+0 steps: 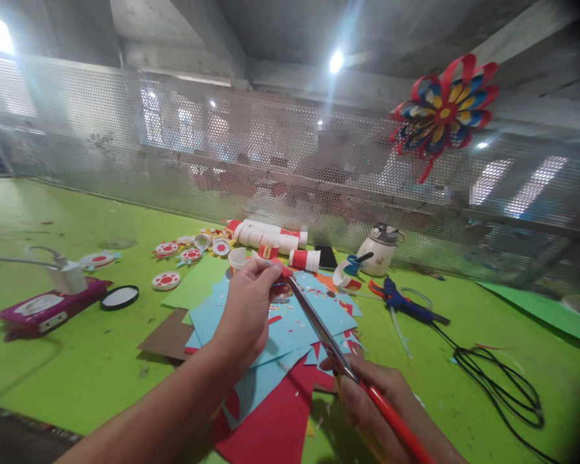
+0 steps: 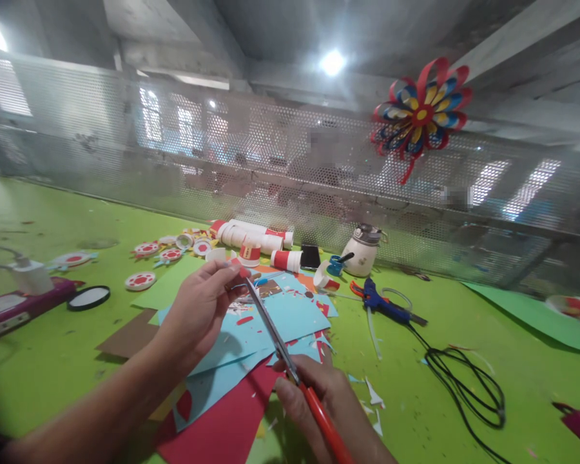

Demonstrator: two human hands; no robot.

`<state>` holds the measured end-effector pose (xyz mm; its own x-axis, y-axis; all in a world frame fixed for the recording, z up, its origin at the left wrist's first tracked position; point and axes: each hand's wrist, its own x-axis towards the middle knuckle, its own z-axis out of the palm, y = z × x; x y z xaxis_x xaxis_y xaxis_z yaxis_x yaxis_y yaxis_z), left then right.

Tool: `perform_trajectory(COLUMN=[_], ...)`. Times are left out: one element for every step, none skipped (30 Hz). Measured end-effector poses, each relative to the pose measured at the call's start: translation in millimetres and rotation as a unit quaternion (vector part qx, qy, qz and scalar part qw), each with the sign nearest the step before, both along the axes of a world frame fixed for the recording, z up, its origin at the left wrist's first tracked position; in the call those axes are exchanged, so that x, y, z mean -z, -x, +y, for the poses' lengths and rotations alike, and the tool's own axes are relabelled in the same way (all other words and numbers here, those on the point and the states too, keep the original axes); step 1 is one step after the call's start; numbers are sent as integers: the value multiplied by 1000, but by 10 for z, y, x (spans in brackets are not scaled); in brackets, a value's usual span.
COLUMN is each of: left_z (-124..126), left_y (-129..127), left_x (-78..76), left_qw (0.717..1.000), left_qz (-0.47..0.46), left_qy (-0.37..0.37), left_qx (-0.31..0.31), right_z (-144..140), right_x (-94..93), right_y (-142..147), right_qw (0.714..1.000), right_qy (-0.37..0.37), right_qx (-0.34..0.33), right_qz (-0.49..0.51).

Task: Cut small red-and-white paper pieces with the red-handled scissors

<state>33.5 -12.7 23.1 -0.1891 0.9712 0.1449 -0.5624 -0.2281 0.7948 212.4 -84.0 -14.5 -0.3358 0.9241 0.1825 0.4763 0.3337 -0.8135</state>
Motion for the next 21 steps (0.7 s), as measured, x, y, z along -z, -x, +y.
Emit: perform_trajectory(left_z=[0,0,-1,-2,-4,-6,-7,-9,-12,-15,-17,-20,-22,-22,-22,-21,-18,-16,-13,-12,-12], left_y=[2,3,4,4,5,5,5,5,5,4,4,3,3,2,2,2,3,4,6,8,10], left_x=[0,0,-1,-2,-4,-6,-8,-9,-10,-9,-8,-5,-1,5,12,21,29,37,43,47,48], left_qw=[1000,1000,1000,1000,1000,1000,1000,1000,1000,1000,1000,1000,999,999,999,999,998,998,998,997,997], left_qz=[-1,-2,-4,-7,-10,-12,-14,-14,-12,-9,-6,-4,-3,-2,-2,-2,-2,-2,-2,-3,-4], left_qy=[-1,-2,-3,-3,-3,-3,-4,-6,-9,-12,-16,-17,-18,-18,-19,-19,-20,-21,-22,-22,-23], left_qx=[1,1,1,0,0,0,1,3,5,9,14,20,26,33,40,47,55,61,66,68,69], right_z=[-2,-3,-4,-4,-3,0,4,8,12,15,17,17,15,11,7,2,-2,-6,-8,-10,-11], right_x=[2,5,8,11,15,19,23,26,27,27,25,22,17,11,4,-2,-9,-15,-20,-23,-25], right_y=[0,0,-1,-2,-3,-4,-6,-7,-8,-9,-9,-9,-10,-11,-12,-14,-16,-17,-19,-19,-20], right_qw=[1000,1000,1000,1000,1000,1000,1000,1000,999,999,999,998,998,999,999,999,999,999,999,999,1000], right_qy=[-3,-3,-1,1,3,3,1,-2,-2,2,7,11,12,12,10,9,12,17,18,17,14], right_qx=[0,-2,-4,-3,1,5,9,14,18,20,22,23,23,22,21,19,16,15,13,12,11], right_qz=[1,4,9,16,21,24,25,26,30,37,44,49,50,46,40,34,32,31,30,28,25])
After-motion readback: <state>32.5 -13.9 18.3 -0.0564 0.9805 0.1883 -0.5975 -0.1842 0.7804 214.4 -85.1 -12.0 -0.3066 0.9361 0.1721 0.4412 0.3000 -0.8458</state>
